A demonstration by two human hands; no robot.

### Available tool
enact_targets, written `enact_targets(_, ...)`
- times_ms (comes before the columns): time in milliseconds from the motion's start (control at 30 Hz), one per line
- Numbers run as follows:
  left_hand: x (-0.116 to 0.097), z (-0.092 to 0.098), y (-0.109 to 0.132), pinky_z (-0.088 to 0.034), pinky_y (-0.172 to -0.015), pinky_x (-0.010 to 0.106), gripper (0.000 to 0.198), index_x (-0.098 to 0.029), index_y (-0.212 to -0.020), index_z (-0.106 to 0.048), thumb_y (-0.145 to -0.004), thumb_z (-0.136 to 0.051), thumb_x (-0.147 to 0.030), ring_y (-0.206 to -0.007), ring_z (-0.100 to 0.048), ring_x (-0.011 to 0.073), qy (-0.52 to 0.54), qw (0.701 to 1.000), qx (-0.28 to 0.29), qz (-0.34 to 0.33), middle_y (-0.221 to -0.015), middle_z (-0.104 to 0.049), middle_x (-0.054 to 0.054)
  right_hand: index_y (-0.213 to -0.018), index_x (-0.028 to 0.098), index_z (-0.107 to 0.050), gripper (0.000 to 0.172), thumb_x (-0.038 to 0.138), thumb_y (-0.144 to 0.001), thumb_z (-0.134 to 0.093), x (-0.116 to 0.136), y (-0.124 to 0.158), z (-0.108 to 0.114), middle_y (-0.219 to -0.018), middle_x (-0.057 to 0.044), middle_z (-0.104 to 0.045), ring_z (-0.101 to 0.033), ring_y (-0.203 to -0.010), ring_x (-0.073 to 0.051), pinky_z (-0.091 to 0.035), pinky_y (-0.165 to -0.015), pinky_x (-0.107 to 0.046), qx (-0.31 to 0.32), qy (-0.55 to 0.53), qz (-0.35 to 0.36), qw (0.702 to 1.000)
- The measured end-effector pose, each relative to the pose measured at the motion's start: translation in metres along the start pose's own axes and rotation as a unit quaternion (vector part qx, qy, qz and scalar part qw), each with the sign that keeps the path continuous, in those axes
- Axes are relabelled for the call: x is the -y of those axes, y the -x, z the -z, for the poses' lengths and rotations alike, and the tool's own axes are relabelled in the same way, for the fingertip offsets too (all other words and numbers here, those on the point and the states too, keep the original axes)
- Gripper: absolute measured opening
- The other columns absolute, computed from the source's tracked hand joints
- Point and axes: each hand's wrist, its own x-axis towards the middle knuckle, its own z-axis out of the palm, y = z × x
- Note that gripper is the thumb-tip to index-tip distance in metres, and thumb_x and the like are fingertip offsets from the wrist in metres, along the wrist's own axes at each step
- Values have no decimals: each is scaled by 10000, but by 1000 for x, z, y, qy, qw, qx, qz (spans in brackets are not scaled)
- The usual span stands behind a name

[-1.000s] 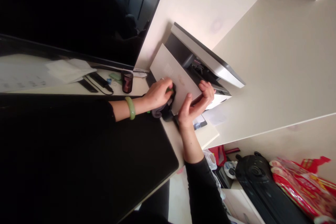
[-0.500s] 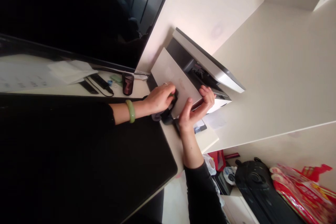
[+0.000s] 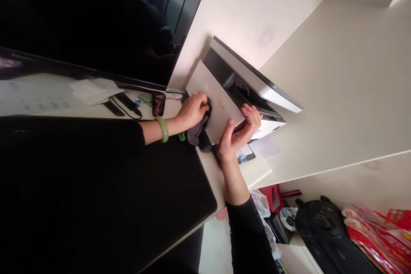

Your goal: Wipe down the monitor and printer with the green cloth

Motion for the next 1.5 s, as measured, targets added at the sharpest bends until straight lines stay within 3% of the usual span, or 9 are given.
enact_targets(100, -5, -1, 7, -509, -905, 370, 261, -230, -879, -514, -894, -693, -41, -962, -644, 219, 5, 1000, -11, -22, -978, -671, 20, -1352, 240, -594, 336, 344, -1037, -542, 1, 0, 0, -1334, -83, -702, -627, -1412, -287, -379, -1279, -699, -2, -10, -1, 1000)
enact_targets(300, -3, 4, 25, -525, -867, 351, 204, -236, -926, -523, -927, -618, -55, -956, -645, 213, 25, 982, 61, -176, -1009, -664, 39, -1351, 241, -579, 335, 341, -1037, -522, 2, 1, 1, -1338, -85, -682, -626, -1417, -287, -364, -1298, -704, 7, -1, -9, 1000)
enact_targets(467, -1, 4, 17, -531, -866, 363, 235, -236, -910, -504, -896, -649, -52, -938, -650, 216, 9, 990, 17, -139, -989, -661, 33, -1354, 245, -558, 333, 341, -1042, -490, 2, -1, 0, -1331, -94, -683, -644, -1402, -300, -402, -1262, -731, 15, 11, -9, 1000)
enact_targets(600, -3, 4, 17, -536, -864, 376, 222, -240, -924, -489, -914, -585, -40, -971, -650, 235, -9, 978, 57, -198, -1020, -656, 57, -1345, 247, -573, 326, 330, -1034, -520, 2, -1, 0, -1326, -83, -688, -642, -1392, -283, -383, -1284, -712, 3, 7, 0, 1000)
enact_targets(800, -2, 5, 16, -540, -848, 395, 248, -246, -924, -461, -894, -585, -34, -928, -634, 240, -36, 985, 31, -163, -1016, -642, 61, -1343, 254, -577, 320, 337, -1039, -523, 1, -1, -1, -1339, -75, -688, -627, -1411, -277, -375, -1294, -697, 0, -2, -2, 1000)
enact_targets(967, -5, 7, 17, -552, -885, 405, 225, -246, -933, -451, -933, -550, -43, -991, -647, 254, -36, 974, 80, -208, -1045, -643, 76, -1349, 254, -576, 327, 327, -1035, -530, 0, 0, 0, -1336, -77, -689, -636, -1398, -279, -392, -1282, -706, 2, -3, 2, 1000)
enact_targets(1133, -1, 7, 13, -548, -878, 410, 251, -247, -926, -444, -909, -573, -32, -971, -642, 252, -44, 986, 47, -156, -1039, -637, 71, -1358, 259, -563, 331, 339, -1041, -514, -1, 0, 1, -1347, -76, -675, -633, -1401, -278, -393, -1278, -716, 10, -3, -1, 1000)
enact_targets(1333, -2, 5, 21, -550, -888, 397, 230, -248, -944, -462, -927, -539, -32, -1003, -648, 254, -15, 973, 77, -216, -1057, -645, 77, -1361, 252, -571, 343, 325, -1026, -541, -3, 1, 1, -1346, -80, -680, -626, -1404, -275, -355, -1303, -710, 5, -13, 5, 1000)
enact_targets(1500, 12, 2, 6, -532, -877, 389, 289, -247, -897, -453, -888, -622, -12, -953, -636, 239, -21, 992, 23, -120, -1007, -642, 46, -1352, 257, -555, 336, 362, -1037, -504, -3, 0, 1, -1341, -86, -666, -635, -1394, -287, -365, -1289, -724, 10, 2, 6, 1000)
